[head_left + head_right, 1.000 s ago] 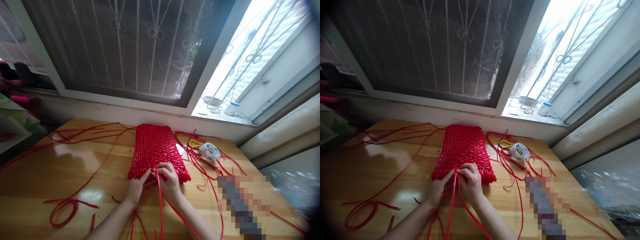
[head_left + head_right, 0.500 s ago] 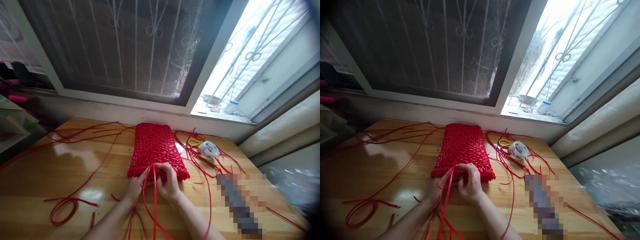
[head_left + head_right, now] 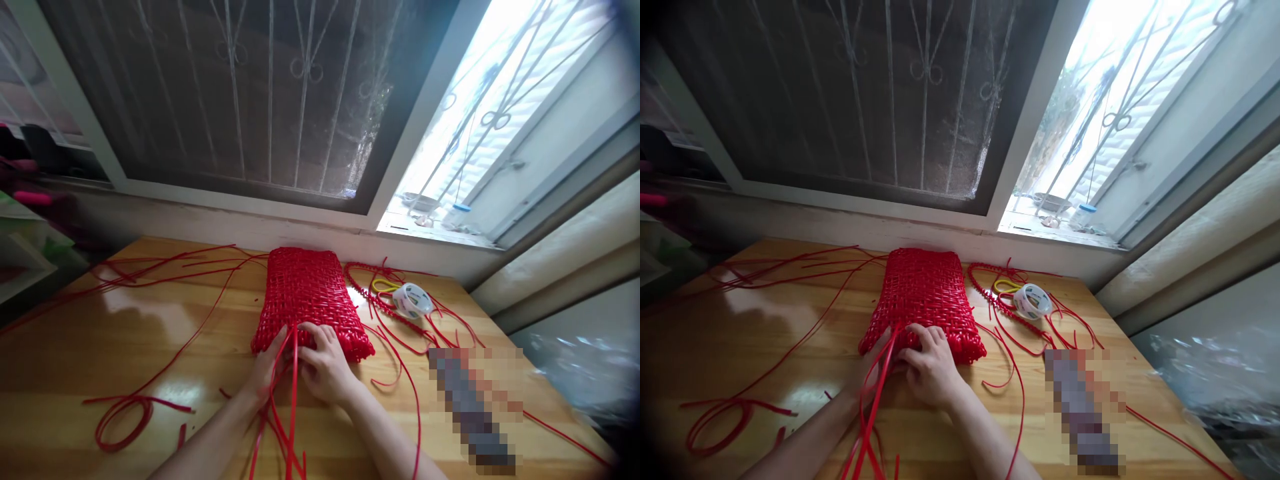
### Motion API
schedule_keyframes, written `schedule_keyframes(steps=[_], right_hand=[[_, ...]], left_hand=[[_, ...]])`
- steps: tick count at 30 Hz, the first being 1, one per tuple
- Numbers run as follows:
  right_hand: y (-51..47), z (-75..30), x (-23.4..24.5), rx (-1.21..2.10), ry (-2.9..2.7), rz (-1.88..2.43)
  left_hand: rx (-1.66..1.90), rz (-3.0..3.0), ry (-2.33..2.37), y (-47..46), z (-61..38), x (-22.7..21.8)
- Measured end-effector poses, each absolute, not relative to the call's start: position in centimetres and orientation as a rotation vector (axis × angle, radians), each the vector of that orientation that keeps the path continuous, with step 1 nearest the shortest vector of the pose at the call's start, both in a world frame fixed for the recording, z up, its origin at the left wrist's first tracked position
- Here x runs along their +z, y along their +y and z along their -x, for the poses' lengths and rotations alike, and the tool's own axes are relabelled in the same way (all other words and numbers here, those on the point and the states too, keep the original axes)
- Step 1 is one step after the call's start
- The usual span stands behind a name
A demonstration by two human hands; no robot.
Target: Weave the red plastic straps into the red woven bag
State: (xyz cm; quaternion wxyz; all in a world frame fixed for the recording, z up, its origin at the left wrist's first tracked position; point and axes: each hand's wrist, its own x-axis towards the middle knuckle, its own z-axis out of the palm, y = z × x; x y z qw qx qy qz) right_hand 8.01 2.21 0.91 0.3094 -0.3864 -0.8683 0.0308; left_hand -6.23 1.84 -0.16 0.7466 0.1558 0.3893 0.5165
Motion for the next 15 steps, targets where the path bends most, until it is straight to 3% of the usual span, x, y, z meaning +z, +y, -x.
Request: schedule_keyframes(steps=[8, 15], right_hand=[[2.9, -8.3, 1.4, 0.072, -2.363, 0.963], [3.3, -9.3, 2.5, 0.328, -2.351, 0.886]], left_hand=[[0.953, -0.372, 0.710, 2.2, 6.4, 1.1], [1.008, -0.368, 0.729, 2.3, 6.3, 0.7]])
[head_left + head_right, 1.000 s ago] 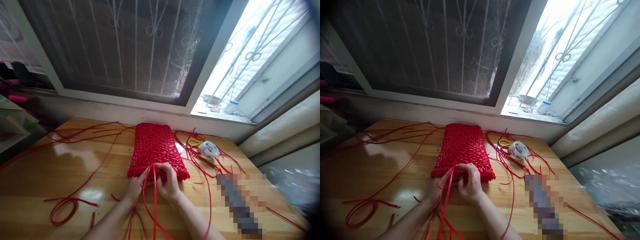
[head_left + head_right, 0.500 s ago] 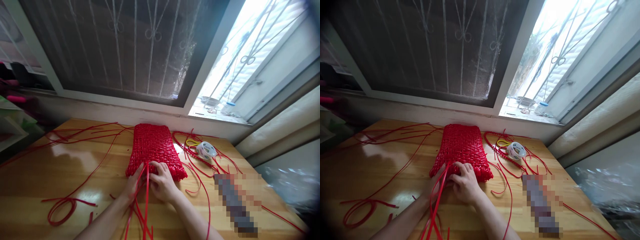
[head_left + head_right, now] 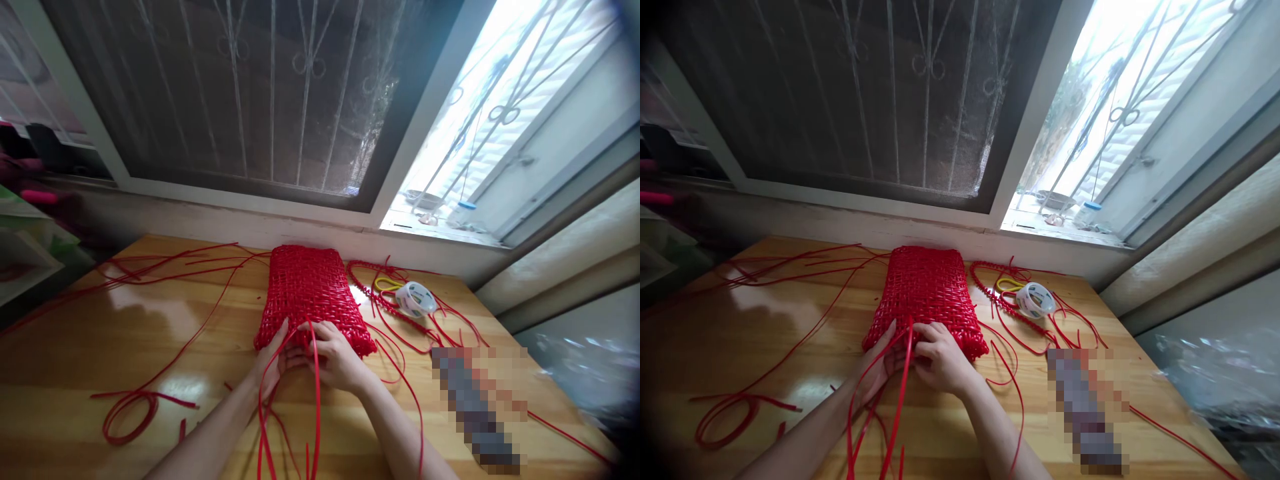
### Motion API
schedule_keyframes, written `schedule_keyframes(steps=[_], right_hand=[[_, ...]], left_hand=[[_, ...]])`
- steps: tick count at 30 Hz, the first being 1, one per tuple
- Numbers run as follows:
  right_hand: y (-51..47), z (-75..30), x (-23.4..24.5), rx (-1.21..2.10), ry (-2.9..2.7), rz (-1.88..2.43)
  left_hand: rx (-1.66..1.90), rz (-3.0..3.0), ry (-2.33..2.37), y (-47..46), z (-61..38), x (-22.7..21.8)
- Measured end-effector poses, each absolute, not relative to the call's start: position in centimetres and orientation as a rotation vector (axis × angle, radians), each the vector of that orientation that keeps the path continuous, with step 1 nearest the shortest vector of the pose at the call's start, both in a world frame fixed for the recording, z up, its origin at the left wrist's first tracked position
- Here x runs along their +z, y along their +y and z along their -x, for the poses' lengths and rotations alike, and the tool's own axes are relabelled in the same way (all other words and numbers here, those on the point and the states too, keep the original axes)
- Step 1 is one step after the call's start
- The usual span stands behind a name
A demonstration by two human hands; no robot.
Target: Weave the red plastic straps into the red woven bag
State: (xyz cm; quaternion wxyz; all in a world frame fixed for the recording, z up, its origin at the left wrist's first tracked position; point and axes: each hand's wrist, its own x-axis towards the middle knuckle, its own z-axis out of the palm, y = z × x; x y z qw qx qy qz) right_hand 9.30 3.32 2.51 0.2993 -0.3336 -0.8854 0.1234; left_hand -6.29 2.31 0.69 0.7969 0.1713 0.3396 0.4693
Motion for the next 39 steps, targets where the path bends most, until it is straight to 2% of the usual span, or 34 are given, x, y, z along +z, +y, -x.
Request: schedule_keyframes(steps=[15, 25, 33, 39], right_hand=[[4.1, -9.6, 2.4, 1.135, -1.800, 0.999], [4.5, -7.4, 2.7, 1.024, -1.640, 1.069], [5.3, -8.9, 3.3, 1.323, -1.756, 0.948], [5.6, -9.0, 2.9, 1.241, -1.629, 1.083]], left_hand=[[1.056, -0.406, 0.732, 2.3, 6.2, 0.1], [1.052, -0.434, 0.806, 2.3, 6.1, 0.2], [1.023, -0.407, 0.781, 2.4, 6.2, -0.3], [1.022, -0.375, 0.743, 2.4, 6.3, -0.3]])
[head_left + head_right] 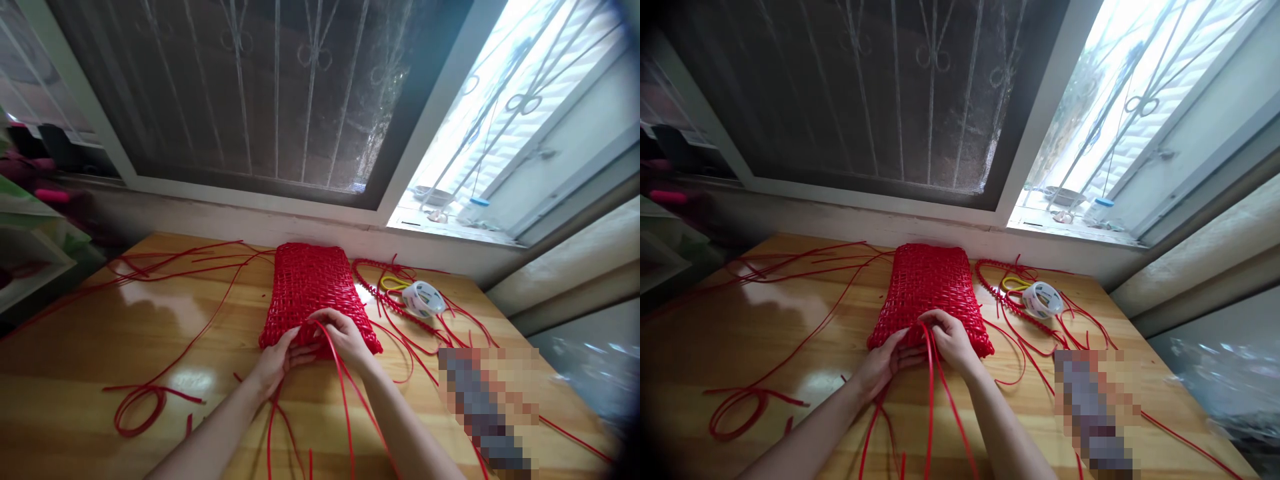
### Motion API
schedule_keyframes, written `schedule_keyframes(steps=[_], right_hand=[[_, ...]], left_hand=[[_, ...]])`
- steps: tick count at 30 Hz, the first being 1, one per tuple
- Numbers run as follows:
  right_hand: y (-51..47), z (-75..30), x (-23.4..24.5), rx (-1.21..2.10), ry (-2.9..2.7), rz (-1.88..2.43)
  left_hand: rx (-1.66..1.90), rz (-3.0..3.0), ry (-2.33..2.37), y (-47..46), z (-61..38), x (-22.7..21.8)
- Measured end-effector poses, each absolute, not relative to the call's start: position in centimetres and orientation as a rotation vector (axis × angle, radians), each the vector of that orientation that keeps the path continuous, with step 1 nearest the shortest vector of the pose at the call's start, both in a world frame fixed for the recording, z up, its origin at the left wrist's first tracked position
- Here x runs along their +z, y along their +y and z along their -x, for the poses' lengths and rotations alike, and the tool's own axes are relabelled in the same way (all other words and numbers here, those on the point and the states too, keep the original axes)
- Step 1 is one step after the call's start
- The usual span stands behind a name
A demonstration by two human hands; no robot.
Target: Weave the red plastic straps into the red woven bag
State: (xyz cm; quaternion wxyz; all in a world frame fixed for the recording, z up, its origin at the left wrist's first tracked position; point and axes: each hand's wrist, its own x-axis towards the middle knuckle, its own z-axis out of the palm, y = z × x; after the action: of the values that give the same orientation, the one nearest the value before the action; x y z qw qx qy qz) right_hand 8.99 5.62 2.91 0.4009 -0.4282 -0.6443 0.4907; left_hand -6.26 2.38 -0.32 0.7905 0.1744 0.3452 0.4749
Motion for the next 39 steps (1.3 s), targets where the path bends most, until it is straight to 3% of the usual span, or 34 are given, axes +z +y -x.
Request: schedule_keyframes(steps=[11, 19, 29, 34, 39], right_hand=[[5.6, -8.0, 1.5, 1.059, -1.599, 0.953], [5.2, -9.0, 2.8, 1.223, -1.704, 0.769], [4.3, -8.2, 3.1, 0.833, -2.170, 0.836], [4.4, -9.0, 4.7, 1.118, -2.247, 0.724], [5.1, -11.9, 5.1, 1.491, -1.918, 0.773]], left_hand=[[1.035, -0.373, 0.753, 2.4, 6.3, -0.5], [1.030, -0.407, 0.735, 2.4, 6.3, -0.6], [1.087, -0.394, 0.921, 2.3, 5.8, -0.8], [1.065, -0.464, 0.961, 2.1, 5.8, 0.0], [1.031, -0.462, 0.902, 2.1, 5.8, 0.2]])
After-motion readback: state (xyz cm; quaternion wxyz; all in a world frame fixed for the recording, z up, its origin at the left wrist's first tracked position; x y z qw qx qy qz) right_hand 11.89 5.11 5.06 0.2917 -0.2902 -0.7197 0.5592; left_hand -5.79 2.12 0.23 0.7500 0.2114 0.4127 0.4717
